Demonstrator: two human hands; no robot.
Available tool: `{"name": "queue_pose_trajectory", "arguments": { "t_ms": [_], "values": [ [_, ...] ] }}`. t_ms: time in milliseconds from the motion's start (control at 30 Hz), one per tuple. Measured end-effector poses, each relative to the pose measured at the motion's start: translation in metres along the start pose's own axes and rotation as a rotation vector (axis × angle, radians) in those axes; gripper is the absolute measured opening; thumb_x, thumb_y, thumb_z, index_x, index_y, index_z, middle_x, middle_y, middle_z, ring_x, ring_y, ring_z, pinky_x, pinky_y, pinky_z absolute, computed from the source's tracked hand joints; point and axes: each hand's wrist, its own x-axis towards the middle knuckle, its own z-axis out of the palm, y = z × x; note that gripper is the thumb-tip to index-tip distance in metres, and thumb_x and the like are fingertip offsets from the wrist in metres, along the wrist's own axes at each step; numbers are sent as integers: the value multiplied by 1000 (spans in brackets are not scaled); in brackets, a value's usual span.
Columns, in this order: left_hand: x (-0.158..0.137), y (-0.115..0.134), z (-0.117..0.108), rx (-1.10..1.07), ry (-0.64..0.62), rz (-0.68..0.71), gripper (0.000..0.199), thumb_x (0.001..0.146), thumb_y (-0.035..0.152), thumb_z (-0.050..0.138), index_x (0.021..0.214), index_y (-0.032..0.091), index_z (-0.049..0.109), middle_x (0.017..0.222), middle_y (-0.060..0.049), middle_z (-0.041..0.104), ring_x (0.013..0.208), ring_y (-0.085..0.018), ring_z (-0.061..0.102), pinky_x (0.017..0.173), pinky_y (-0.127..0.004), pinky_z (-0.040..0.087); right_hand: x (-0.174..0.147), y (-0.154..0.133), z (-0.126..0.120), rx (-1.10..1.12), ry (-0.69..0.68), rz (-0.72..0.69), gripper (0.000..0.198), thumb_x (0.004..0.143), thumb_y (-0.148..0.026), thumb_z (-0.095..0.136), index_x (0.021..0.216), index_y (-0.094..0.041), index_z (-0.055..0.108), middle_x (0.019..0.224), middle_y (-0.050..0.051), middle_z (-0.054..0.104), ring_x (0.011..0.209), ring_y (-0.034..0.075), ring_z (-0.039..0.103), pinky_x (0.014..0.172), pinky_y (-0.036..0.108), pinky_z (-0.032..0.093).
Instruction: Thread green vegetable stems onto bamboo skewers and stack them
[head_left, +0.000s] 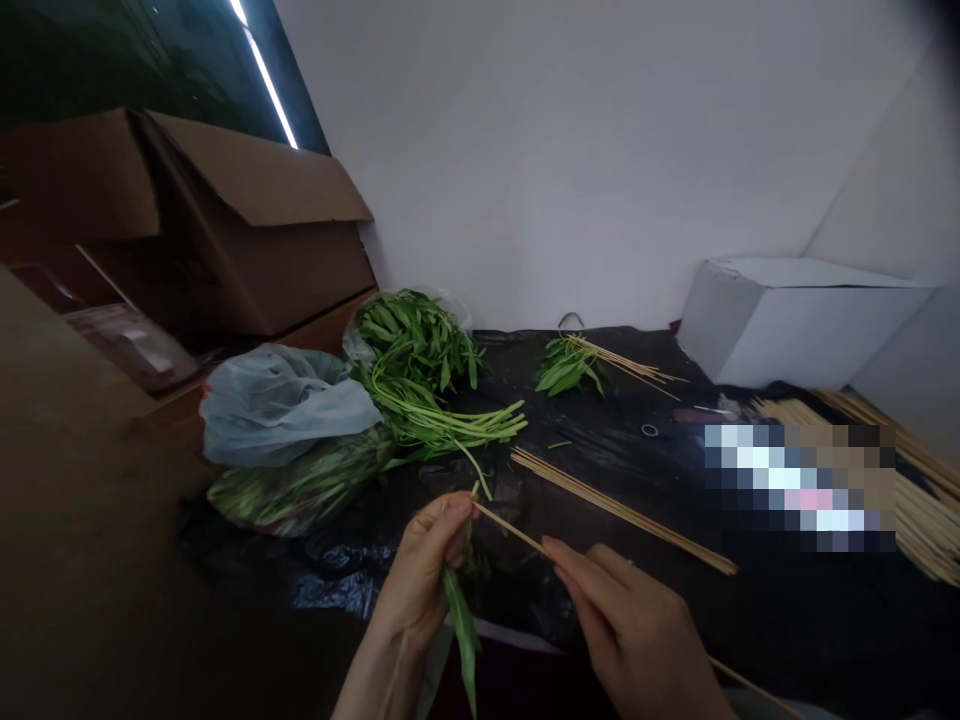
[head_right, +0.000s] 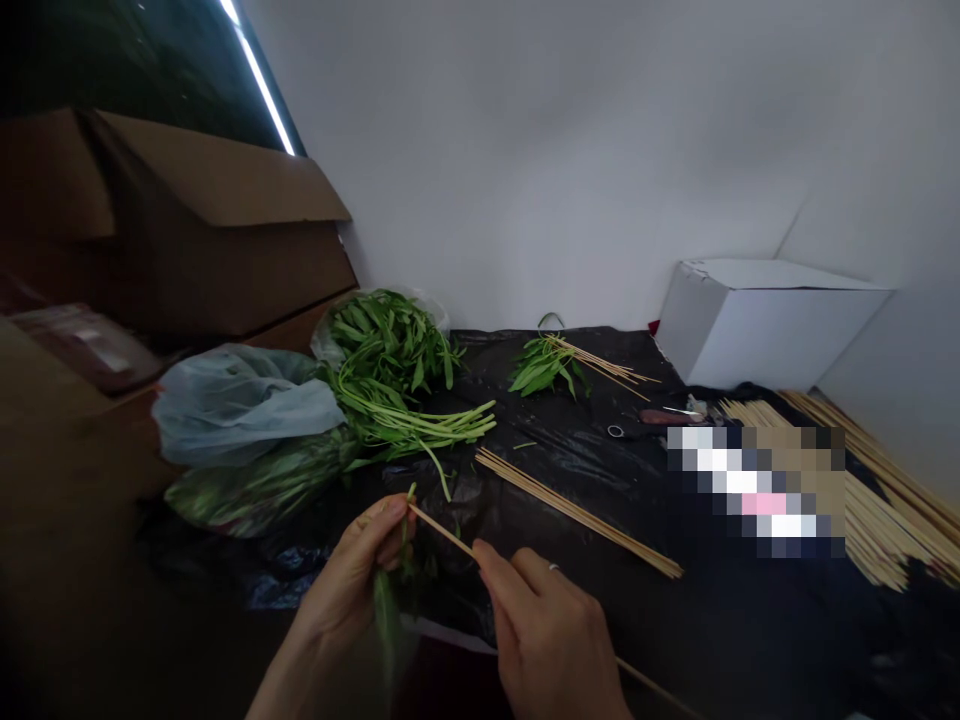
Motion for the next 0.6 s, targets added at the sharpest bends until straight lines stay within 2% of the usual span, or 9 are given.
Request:
{"name": "queue_pose_trajectory", "arguments": {
  "t_ms": [133,600],
  "values": [
    [0,-4,2,31,64,46,29,68,39,78,67,13,65,47,8,32,46,-4,21,43,-17,17,0,-1,4,-13,12,22,35,95,-16,38,116,-17,66,74,5,66,62,15,64,59,24,52],
    [0,-3,4,94,13,26,35,67,43,78,60,14,59,45,8,31,45,-5,20,43,-19,16,6,-7,16,25,-22,79,36,95,-15,36,115,-17,66,74,5,64,63,16,64,60,26,51]
  ]
}}
